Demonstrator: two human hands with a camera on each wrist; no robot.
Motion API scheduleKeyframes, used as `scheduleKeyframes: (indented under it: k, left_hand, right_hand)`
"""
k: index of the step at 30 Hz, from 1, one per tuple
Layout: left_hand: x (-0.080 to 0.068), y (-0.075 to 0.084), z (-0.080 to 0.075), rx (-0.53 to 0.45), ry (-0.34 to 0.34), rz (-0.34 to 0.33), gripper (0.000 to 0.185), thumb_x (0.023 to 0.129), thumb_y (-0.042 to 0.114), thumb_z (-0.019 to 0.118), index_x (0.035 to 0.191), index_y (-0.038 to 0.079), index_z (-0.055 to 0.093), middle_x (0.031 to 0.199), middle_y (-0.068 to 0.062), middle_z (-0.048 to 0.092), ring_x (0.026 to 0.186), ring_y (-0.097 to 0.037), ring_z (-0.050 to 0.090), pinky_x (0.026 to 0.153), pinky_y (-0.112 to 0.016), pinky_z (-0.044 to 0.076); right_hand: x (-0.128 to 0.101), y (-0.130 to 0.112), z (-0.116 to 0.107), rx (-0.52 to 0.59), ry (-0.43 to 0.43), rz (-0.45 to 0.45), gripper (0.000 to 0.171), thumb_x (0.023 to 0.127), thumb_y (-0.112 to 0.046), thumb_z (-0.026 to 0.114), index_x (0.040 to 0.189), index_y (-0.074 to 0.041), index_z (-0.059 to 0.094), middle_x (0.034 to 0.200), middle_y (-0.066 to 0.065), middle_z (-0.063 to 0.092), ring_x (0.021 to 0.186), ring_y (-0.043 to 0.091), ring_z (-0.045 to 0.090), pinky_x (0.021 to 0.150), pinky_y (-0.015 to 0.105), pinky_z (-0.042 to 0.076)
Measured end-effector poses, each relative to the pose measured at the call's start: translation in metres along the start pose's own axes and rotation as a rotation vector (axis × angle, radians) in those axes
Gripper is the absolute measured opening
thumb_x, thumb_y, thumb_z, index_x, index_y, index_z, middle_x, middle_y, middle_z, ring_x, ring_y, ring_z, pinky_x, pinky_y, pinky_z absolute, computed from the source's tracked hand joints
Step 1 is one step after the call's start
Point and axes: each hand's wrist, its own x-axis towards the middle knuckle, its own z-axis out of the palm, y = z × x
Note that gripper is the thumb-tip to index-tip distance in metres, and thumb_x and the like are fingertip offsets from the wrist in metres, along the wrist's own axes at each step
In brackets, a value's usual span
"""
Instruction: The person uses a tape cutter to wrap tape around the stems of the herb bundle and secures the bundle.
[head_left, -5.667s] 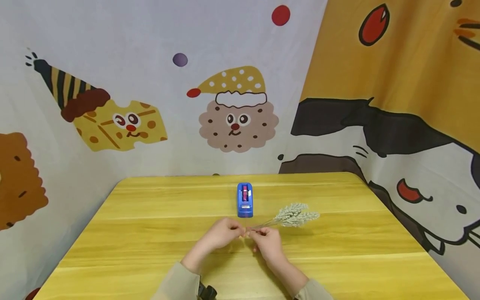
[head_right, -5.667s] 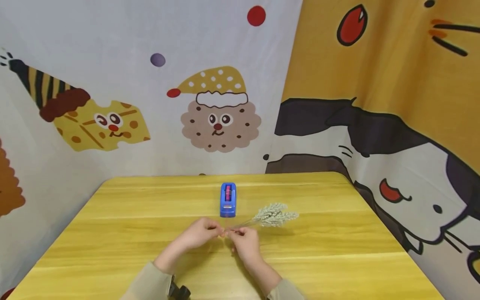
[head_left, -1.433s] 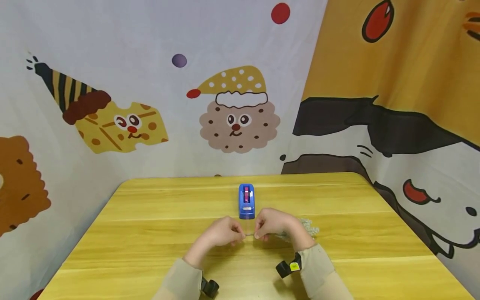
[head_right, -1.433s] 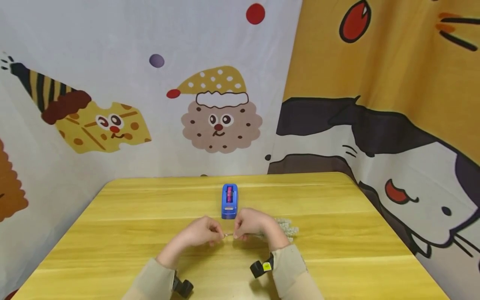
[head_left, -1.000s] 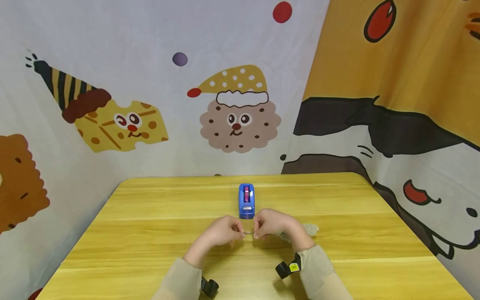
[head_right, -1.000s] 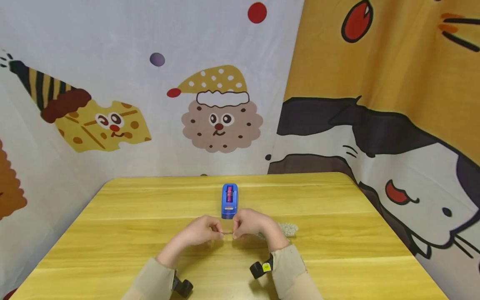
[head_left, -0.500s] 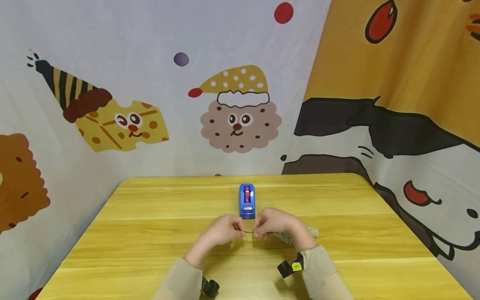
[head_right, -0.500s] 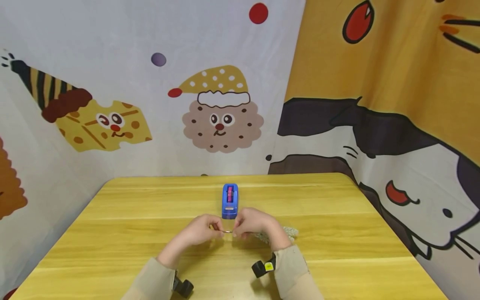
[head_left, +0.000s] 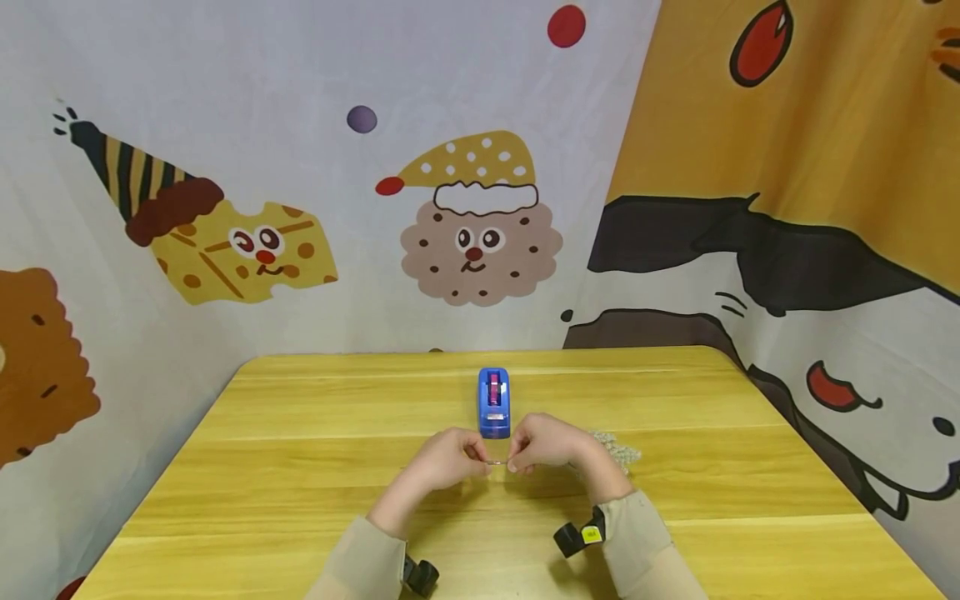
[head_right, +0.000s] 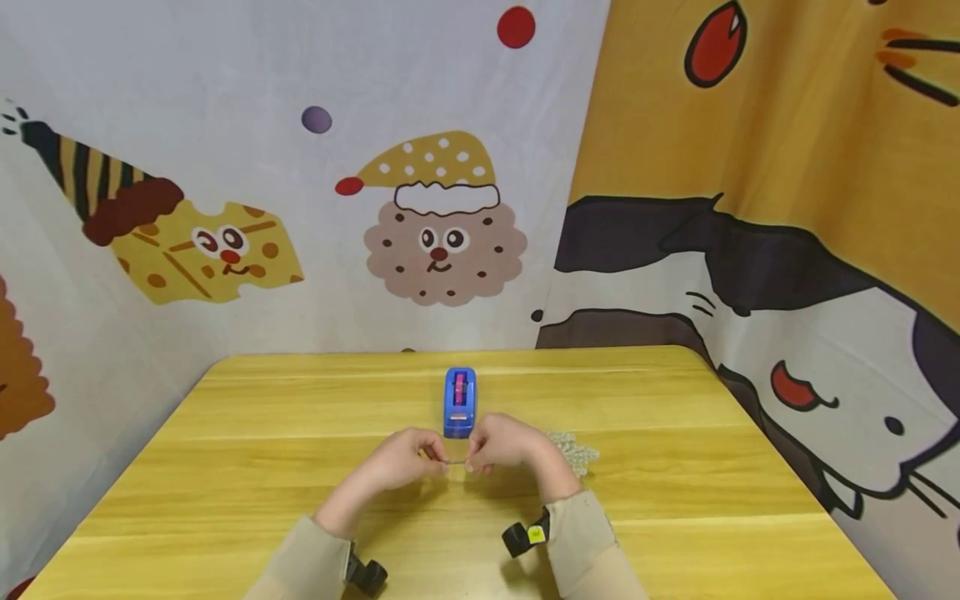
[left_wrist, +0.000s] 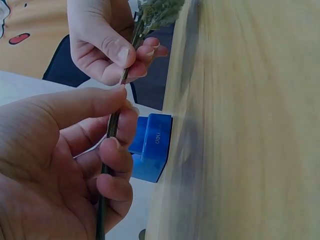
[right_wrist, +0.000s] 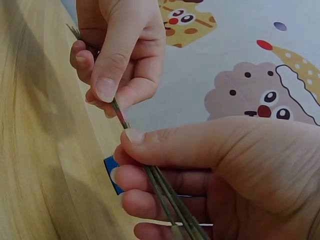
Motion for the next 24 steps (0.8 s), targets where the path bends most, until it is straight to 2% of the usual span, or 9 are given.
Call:
scheduleKeyframes:
  k: [4,8,12,18,24]
  left_hand:
    - [-0.0003,-0.0009,-0.0007,-0.016,-0.009,-0.007,0.007,0.077,0.019,0.066,0.074,0.014,0.063,0.069,0.003,0.059,0.058,-0.012,0.052,0.051,-0.029,0.043]
    - [-0.0016,-0.0002,-0.0025,-0.022,-0.023,-0.007,0.013,0.082,0.021,0.06,0.079,0.01,0.067,0.07,-0.004,0.061,0.05,-0.01,0.045,0.045,-0.026,0.038]
    - [-0.0031,0.0008,-0.0037,-0.002,-0.035,0.0,0.017,0.085,0.021,0.056,0.081,0.009,0.068,0.071,-0.008,0.062,0.045,-0.009,0.039,0.041,-0.023,0.032]
    - [-0.0018,-0.0014,-0.0038,0.05,-0.034,0.029,0.017,0.085,0.021,0.057,0.078,0.011,0.068,0.068,-0.001,0.06,0.049,-0.009,0.041,0.043,-0.024,0.034]
    - [-0.0005,-0.0025,-0.0033,0.081,-0.015,0.059,0.014,0.084,0.019,0.059,0.078,0.011,0.069,0.068,0.0,0.061,0.049,-0.008,0.042,0.044,-0.023,0.035]
  right_hand:
    - [0.0005,-0.0011,0.0005,-0.034,0.008,-0.014,0.008,0.072,-0.007,0.068,0.066,-0.01,0.065,0.059,-0.001,0.058,0.053,0.012,0.05,0.049,0.025,0.04]
    - [0.0005,-0.003,0.0014,-0.055,0.01,-0.014,0.008,0.072,-0.006,0.068,0.066,-0.009,0.064,0.059,-0.002,0.058,0.052,0.009,0.049,0.049,0.025,0.041]
    - [0.001,-0.0031,0.0025,-0.081,0.013,-0.007,0.008,0.073,-0.007,0.068,0.067,-0.008,0.064,0.06,-0.002,0.057,0.053,0.012,0.051,0.049,0.025,0.041]
    - [0.0008,-0.0028,0.0039,-0.094,0.003,0.002,0.009,0.075,-0.007,0.066,0.068,-0.009,0.06,0.061,-0.002,0.057,0.055,0.021,0.057,0.048,0.027,0.043]
    - [0.0007,-0.0019,0.0029,-0.051,-0.004,-0.001,0.007,0.078,-0.009,0.063,0.072,-0.006,0.064,0.061,0.002,0.058,0.052,0.021,0.057,0.051,0.036,0.048]
